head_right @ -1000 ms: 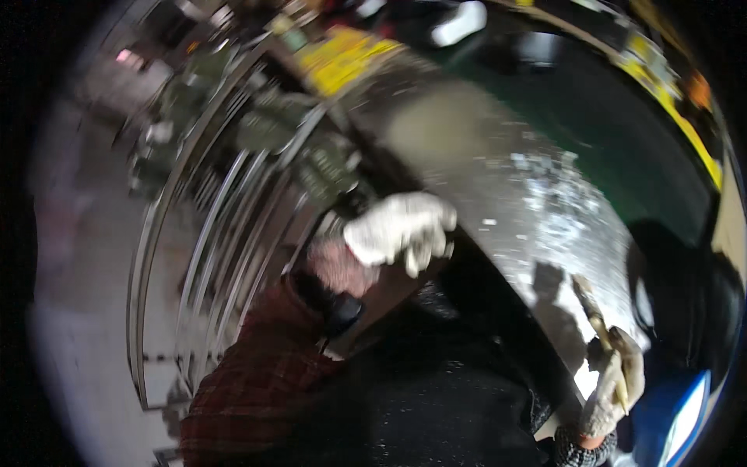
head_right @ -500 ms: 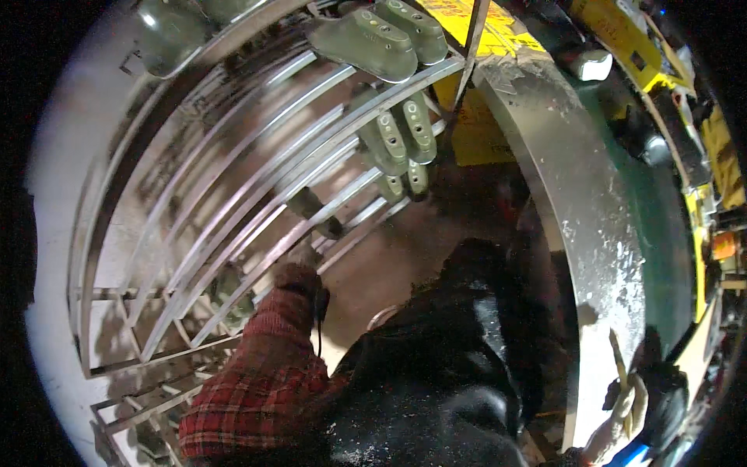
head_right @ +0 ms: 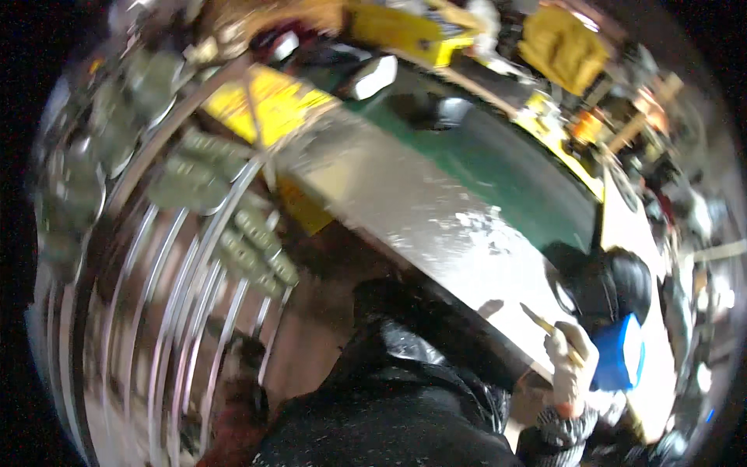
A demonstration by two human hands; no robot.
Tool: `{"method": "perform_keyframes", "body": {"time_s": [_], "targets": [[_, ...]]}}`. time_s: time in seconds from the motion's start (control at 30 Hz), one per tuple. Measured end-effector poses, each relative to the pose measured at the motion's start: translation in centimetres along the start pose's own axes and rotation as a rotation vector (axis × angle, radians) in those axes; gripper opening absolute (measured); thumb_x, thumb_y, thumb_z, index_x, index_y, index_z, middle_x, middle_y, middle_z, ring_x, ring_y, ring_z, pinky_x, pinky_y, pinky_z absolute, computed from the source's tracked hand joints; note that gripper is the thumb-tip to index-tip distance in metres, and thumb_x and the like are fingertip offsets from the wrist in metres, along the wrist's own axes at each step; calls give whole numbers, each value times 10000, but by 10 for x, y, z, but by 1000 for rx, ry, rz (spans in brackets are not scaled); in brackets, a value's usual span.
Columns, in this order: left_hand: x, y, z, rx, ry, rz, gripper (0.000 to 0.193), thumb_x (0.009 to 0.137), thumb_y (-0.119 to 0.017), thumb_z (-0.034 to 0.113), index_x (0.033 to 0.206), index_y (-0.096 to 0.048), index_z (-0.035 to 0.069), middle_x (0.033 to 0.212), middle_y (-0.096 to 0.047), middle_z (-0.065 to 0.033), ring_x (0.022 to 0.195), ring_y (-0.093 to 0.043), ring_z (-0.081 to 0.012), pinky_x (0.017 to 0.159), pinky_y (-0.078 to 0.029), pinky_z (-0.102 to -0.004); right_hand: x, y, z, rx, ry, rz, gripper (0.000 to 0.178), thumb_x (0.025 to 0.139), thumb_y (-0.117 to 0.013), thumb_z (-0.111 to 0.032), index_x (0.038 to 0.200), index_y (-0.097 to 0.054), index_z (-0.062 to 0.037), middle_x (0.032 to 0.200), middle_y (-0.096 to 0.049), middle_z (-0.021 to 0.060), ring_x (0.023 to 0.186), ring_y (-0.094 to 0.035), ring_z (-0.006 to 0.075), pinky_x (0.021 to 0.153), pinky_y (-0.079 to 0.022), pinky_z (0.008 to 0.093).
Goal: Applying glue or adhesive to shoe soles and upper components using a brush.
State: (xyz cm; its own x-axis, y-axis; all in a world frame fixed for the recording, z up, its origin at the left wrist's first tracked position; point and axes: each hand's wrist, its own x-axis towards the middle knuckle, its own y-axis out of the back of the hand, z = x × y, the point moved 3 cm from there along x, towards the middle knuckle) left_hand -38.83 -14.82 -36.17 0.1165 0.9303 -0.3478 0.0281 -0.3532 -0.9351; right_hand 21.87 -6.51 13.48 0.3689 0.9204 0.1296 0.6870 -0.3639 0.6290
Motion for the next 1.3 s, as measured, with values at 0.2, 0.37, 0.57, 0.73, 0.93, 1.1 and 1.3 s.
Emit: {"method": "perform_keyframes", "body": {"time_s": [0.2,0.37,0.57,0.73,0.93,1.1,1.3], "targets": [[-89,-177,-181,600,17,271,621,864,-577,436,1275,-478,-18,1114,-619,-158,1027,-597,-295,943,-467,-466,13,-1,6,-132,284,9,184,832,-687,-127,957,-668,7,812,-677,127,734,-655,201,703,-511,287],[-41,-293,-243,859,367,-179,784,719,-708,403,1308,-433,-37,1194,-564,-154,1084,-562,-315,1015,-413,-453,13,84,60,-218,331,476,205,845,-662,-56,1045,-657,-10,949,-686,137,839,-670,218,770,-528,292],[23,-397,-345,806,632,-641,954,693,-736,330,1419,-260,-66,1304,-474,-196,1164,-510,-364,1123,-280,-540,-11,203,158,-284,272,780,238,940,-591,-198,967,-668,26,793,-632,40,705,-561,88,641,-448,224],[61,-408,-412,797,783,-529,845,822,-644,339,1418,-240,-103,1358,-412,-297,1201,-487,-416,1096,-306,-587,5,228,181,-177,19,696,263,921,-620,-260,911,-662,0,697,-603,39,643,-540,102,595,-433,252],[65,-332,-393,677,875,-255,825,877,-461,657,1353,-420,-16,1089,-582,-362,806,-654,-427,649,-552,-583,-10,246,206,40,-26,720,222,920,-623,-197,940,-673,18,774,-629,10,711,-529,70,655,-420,216],[17,-339,-387,885,682,189,959,715,-404,882,1035,-606,0,803,-646,-181,603,-634,-320,425,-503,-362,-12,195,147,310,111,608,178,923,-600,-151,932,-662,16,811,-663,65,708,-622,112,649,-503,233],[66,-302,-375,352,842,-276,846,830,-376,776,1274,-531,72,957,-656,-258,680,-661,-390,523,-562,-502,31,-7,20,316,620,-207,229,896,-634,-149,1055,-654,15,879,-703,89,748,-652,120,673,-523,247]]}}
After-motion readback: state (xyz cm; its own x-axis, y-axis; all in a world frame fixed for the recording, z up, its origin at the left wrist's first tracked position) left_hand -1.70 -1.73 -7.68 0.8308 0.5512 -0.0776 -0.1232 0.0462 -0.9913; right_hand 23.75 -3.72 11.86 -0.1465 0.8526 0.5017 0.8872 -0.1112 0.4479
